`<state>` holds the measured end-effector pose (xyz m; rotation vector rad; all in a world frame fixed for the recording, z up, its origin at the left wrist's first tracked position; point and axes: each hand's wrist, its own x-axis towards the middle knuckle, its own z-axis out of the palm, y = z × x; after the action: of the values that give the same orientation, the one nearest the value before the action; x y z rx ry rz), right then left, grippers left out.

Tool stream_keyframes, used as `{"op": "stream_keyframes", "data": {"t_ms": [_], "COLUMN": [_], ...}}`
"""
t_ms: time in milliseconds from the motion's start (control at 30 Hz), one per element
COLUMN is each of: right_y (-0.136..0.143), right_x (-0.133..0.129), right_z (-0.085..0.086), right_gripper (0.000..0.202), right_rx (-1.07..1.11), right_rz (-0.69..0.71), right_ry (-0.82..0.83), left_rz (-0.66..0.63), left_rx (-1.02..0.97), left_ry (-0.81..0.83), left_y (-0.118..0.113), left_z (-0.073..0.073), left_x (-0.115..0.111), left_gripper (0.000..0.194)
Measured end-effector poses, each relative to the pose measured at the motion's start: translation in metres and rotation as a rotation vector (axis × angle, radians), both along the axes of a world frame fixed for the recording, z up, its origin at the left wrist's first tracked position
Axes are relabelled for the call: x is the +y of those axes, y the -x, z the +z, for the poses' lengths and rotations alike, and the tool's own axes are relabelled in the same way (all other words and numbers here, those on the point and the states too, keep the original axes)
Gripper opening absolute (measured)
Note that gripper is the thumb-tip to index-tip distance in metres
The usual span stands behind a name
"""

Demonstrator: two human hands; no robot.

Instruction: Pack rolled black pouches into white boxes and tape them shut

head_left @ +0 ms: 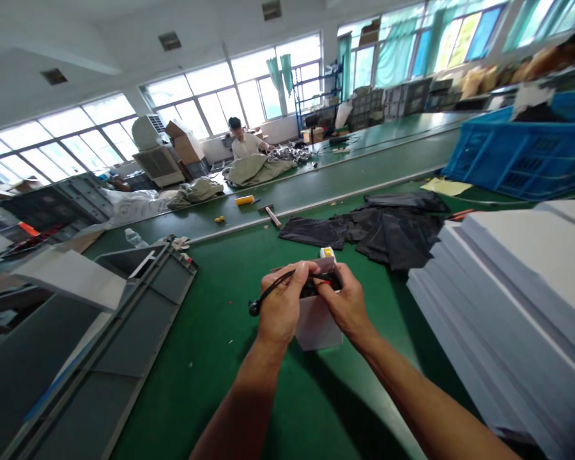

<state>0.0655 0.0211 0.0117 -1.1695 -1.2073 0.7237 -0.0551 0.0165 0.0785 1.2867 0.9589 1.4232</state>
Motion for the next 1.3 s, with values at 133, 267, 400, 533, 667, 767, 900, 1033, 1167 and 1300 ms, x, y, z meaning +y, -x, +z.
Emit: {"op": "stream_keyframes", "data": {"t_ms": [133, 267, 400, 533, 667, 767, 900, 1033, 1167, 1300], "right_y": [-0.002, -0.003, -0.007, -0.013, -0.013, -0.009, -0.005, -0.004, -0.003, -0.001], "right_x": [-0.001, 0.0, 0.004, 0.007, 0.006, 0.006, 0.008, 0.01, 0.011, 0.01], "right_z": [0.0, -0.002, -0.001, -0.001, -0.002, -0.001, -0.001, 0.0, 0.002, 0.003], "right_gripper": [0.02, 0.022, 0.03, 0.04, 0.043, 0.033, 0.026, 0.024, 0.025, 0.026], "right_rx": [-0.044, -0.068, -0.04, 0.014, -0.011, -0.042, -0.081, -0.101, -0.123, -0.119], "right_rz": [-0.02, -0.022, 0.065, 0.163, 0.116, 0.066, 0.002, -0.032, -0.061, -0.069], "right_ry": [-0.009, -0.005, 0.034, 0.039, 0.005, -0.013, -0.028, -0.043, -0.028, -0.018], "left_rz": [-0.139, -0.112, -0.086, -0.036, -0.029, -0.053, -0.005, 0.209, 0.294, 0.164], "left_rx": [-0.209, -0.129, -0.126, -0.204, -0.135, 0.083, 0.241, 0.077, -0.052, -0.233], "left_ry": [0.15, 0.14, 0.165, 0.157, 0.095, -0.005, -0.119, -0.103, 0.045, 0.108], "left_y": [0.008, 0.027, 0.035, 0.03, 0.03, 0.039, 0.056, 0.076, 0.092, 0.094], "left_z": [0.017, 0.029, 0.028, 0.021, 0.014, 0.012, 0.01, 0.009, 0.018, 0.034], "left_x": [0.003, 0.006, 0.013, 0.026, 0.029, 0.023, 0.013, 0.002, -0.015, -0.033], "left_gripper": [0.037, 0.04, 0.041, 0.044, 0.044, 0.041, 0.033, 0.027, 0.027, 0.021]}}
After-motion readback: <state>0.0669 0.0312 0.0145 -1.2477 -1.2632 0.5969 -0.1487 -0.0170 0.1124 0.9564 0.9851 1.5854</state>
